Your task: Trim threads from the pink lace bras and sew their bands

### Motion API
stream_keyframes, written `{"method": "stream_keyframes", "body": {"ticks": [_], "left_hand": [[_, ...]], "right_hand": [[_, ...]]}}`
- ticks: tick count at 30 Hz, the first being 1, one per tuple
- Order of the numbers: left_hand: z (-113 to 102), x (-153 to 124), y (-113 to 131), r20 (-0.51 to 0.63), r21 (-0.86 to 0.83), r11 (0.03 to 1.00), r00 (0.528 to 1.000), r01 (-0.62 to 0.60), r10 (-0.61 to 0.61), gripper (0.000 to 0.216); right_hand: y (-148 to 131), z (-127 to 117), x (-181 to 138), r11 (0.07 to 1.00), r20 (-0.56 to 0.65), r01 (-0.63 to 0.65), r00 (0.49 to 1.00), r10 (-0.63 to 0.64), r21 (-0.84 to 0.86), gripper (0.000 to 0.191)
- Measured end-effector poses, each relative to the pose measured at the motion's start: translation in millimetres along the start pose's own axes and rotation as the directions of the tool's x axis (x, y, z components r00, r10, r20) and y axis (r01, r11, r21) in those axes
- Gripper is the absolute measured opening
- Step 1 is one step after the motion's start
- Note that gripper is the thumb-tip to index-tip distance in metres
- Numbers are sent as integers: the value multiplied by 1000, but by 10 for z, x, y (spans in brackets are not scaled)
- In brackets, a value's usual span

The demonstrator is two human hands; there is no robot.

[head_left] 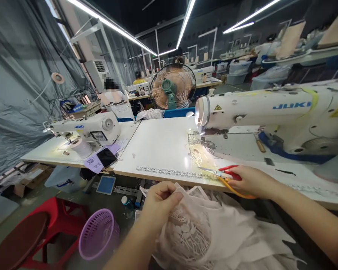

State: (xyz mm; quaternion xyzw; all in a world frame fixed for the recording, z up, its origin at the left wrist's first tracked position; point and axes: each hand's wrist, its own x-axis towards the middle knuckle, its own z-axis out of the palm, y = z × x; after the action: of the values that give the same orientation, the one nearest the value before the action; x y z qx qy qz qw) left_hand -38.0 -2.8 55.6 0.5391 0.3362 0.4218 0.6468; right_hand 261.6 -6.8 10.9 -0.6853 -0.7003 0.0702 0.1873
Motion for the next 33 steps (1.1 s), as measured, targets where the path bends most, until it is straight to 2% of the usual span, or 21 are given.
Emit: {"method": "stream_keyframes", "body": {"ticks": [3, 5, 7, 8, 11, 15, 19, 22, 25, 28, 31, 33], "left_hand": [[-102, -9, 96, -35, 26, 999, 998, -44, 45, 28], [-145, -14, 152, -23, 36, 996, 996, -84, 85, 25], [-172, -25, 196, -2, 55, 990, 991, -131, 132, 21], [-184, -31, 214, 4, 64, 986, 988, -152, 152, 19], [-216, -52, 258, -23, 95, 975, 979, -199, 202, 17], [-257, -53, 296, -139, 164, 957, 955, -238, 261, 18], [-278, -22, 277, -226, 191, 961, 944, -200, 241, 23], [-286, 7, 231, -274, 199, 964, 934, -178, 229, 27], [-294, 31, 195, -284, 204, 967, 936, -154, 209, 28], [-305, 44, 177, -304, 202, 972, 936, -118, 177, 29], [-324, 50, 150, -306, 206, 975, 942, -77, 139, 31], [-341, 55, 113, -293, 209, 977, 951, -36, 98, 32]], "right_hand": [[-230, 3, -125, 996, -100, 41, 994, -33, 82, 28], [-509, 32, -242, 970, -143, 149, 982, -122, 192, 35], [-802, 89, -341, 870, -128, 322, 947, -295, 373, 48], [-927, 122, -378, 830, -100, 337, 939, -328, 444, 52], [-1152, 209, -433, 773, -95, 307, 947, -308, 554, 36], [-1192, 257, -465, 766, -195, 356, 935, -297, 536, 12], [-1195, 298, -520, 828, -295, 426, 896, -332, 364, 18], [-1201, 386, -556, 857, -310, 417, 893, -325, 303, 20], [-1199, 441, -582, 875, -282, 388, 908, -310, 289, 20], [-1205, 404, -613, 881, -204, 364, 927, -314, 302, 23], [-1216, 373, -664, 874, -92, 325, 945, -313, 362, 26], [-1217, 423, -709, 869, -78, 271, 962, -263, 414, 27]]}}
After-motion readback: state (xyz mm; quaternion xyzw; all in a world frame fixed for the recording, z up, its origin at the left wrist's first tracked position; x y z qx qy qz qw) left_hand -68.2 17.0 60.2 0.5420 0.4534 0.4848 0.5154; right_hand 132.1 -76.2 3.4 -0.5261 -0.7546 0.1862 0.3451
